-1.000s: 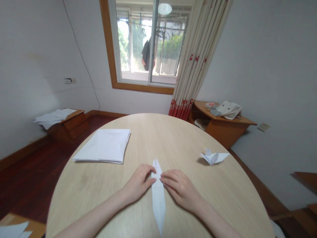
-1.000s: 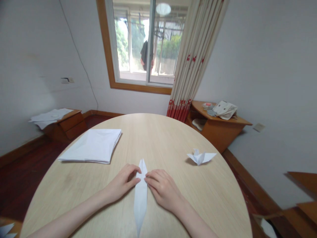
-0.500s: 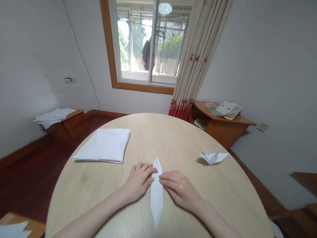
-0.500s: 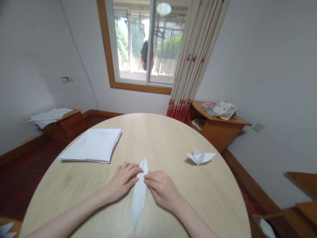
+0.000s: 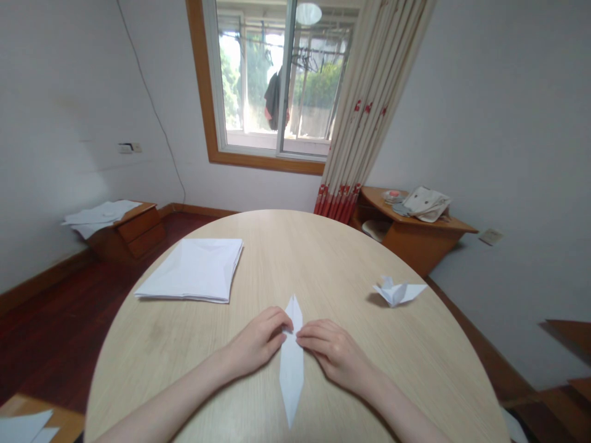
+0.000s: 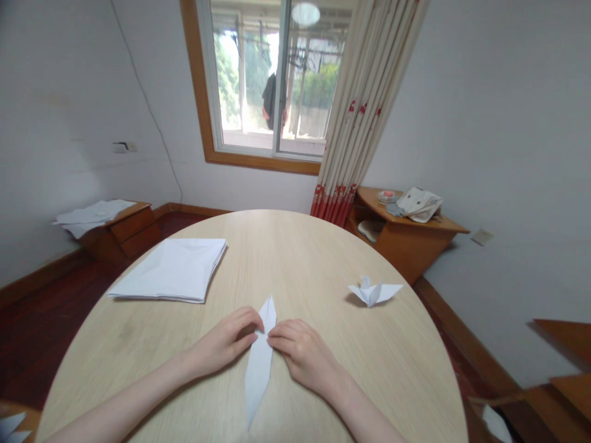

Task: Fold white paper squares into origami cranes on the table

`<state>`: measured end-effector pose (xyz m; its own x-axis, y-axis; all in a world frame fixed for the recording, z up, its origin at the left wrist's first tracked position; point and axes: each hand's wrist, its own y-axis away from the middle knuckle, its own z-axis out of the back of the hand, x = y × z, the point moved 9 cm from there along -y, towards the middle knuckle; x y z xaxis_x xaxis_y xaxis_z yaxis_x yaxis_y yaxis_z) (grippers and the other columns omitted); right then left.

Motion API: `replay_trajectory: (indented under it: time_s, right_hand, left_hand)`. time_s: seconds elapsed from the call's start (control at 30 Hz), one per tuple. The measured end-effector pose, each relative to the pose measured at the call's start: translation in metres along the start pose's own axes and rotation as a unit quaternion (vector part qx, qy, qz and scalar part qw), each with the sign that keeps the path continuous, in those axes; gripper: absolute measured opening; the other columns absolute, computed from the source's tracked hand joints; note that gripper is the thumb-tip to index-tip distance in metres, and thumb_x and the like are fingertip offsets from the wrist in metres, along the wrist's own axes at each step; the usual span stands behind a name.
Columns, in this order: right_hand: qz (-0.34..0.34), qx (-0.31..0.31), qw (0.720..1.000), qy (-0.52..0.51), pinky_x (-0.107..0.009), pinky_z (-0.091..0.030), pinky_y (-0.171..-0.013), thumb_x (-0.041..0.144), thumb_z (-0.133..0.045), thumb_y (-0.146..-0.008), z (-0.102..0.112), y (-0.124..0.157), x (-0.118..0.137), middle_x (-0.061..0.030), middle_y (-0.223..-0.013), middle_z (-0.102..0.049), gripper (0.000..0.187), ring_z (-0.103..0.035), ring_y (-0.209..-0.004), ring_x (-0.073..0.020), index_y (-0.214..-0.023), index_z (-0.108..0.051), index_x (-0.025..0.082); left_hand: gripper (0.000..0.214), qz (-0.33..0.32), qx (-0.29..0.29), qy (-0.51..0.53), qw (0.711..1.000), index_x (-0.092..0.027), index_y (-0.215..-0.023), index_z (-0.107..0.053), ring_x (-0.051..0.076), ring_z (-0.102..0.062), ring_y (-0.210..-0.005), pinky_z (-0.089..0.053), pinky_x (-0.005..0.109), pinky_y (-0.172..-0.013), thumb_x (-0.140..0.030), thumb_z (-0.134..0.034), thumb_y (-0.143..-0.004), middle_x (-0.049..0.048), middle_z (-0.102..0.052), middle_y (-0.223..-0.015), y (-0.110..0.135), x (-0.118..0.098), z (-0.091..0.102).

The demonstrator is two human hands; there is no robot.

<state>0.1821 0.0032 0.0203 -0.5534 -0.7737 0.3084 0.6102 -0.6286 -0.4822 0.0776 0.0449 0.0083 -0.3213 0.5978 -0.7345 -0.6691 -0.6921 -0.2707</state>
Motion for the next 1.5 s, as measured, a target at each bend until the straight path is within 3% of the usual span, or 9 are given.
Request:
replay_trajectory:
  time_s: [0.3,0.53,1.5]
  right_hand:
    - [-0.067,0.028,0.996,-0.045,-0.035,-0.052,-0.084,0.015,-0.052,-0.092,-0.003,0.001,-0.01,-0.0064,-0.102,-0.071,0.025,-0.064,-0.095,-0.0194,-0.106,-0.071,0.022]
    - [-0.075,0.035,0.995,-0.058,-0.036,-0.05,-0.087,0.017,-0.058,-0.089,-0.003,0.001,-0.011,-0.0064,-0.103,-0.071,0.021,-0.063,-0.096,-0.0204,-0.104,-0.072,0.021]
    - [-0.066,0.055,0.994,-0.074,-0.033,-0.051,-0.085,0.023,-0.055,-0.093,0.004,0.0,-0.008,-0.0061,-0.1,-0.073,0.019,-0.065,-0.094,-0.0186,-0.098,-0.074,0.023]
  left_hand:
    - [0.04,0.055,0.042,0.02,0.997,-0.019,-0.097,-0.055,0.02,-0.056,-0.096,-0.043,0.031,-0.089,0.0,-0.051,-0.062,0.0029,-0.06,-0.1,0.0,0.001,0.004]
    - [0.037,0.025,0.053,0.04,0.997,-0.019,-0.092,-0.053,0.02,-0.055,-0.095,-0.043,0.031,-0.089,-0.002,-0.055,-0.059,0.0029,-0.057,-0.099,-0.001,-0.006,0.005]
    - [0.02,0.009,0.066,0.071,0.995,-0.019,-0.082,-0.065,0.02,-0.06,-0.099,-0.043,0.031,-0.095,-0.005,-0.06,-0.069,0.0048,-0.062,-0.105,0.0,-0.013,0.004]
